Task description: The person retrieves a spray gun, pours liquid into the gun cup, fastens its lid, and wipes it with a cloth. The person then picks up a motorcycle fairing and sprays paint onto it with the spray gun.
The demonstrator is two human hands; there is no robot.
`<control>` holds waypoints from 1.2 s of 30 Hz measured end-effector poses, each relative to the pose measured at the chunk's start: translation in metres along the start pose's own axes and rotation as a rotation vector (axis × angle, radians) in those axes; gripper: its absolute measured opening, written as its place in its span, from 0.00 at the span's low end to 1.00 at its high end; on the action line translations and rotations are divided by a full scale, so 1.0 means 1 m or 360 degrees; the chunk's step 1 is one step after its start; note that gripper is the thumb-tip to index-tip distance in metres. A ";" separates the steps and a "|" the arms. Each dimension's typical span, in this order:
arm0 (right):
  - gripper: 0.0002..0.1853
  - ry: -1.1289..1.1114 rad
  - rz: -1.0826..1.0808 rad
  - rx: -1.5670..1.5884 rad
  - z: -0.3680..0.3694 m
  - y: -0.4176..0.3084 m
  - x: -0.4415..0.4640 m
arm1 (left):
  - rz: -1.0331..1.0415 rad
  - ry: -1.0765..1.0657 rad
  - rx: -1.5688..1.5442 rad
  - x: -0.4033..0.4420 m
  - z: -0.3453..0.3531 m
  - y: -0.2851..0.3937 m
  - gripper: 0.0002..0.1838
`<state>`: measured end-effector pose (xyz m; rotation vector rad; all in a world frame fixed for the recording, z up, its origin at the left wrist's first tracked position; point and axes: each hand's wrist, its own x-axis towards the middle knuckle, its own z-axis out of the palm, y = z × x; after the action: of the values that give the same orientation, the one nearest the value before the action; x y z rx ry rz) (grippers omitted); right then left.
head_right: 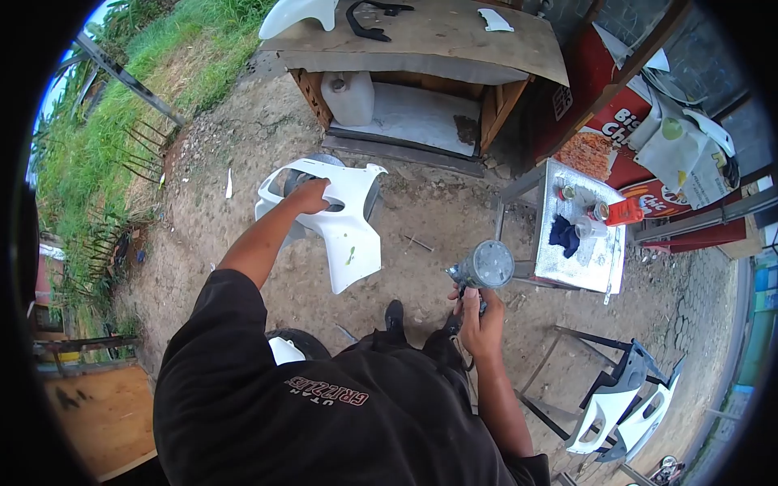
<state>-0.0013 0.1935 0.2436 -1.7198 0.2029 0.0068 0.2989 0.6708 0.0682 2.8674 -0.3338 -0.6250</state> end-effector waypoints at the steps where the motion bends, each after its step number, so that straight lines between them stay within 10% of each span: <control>1: 0.25 -0.0003 0.0007 0.0004 0.001 -0.001 0.000 | -0.0010 -0.0012 0.0007 0.000 0.002 0.002 0.44; 20: 0.30 -0.0043 0.0052 0.0048 0.012 0.001 0.018 | -0.0388 0.0039 -0.0323 -0.040 -0.032 0.033 0.40; 26: 0.27 -0.0053 0.0074 0.0100 0.019 0.000 0.026 | -0.0845 0.2246 -0.0798 -0.081 0.035 0.042 0.53; 31: 0.30 -0.0076 0.0092 0.0061 0.023 0.004 0.034 | -0.1576 0.1127 -0.2607 -0.059 0.093 -0.005 0.95; 36: 0.30 -0.0096 0.0085 0.0034 0.028 0.000 0.034 | -0.1595 0.1047 -0.3190 -0.064 0.057 -0.003 0.87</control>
<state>0.0356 0.2163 0.2348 -1.6898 0.2038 0.0954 0.2187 0.6827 0.0409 0.8844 1.1555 0.0919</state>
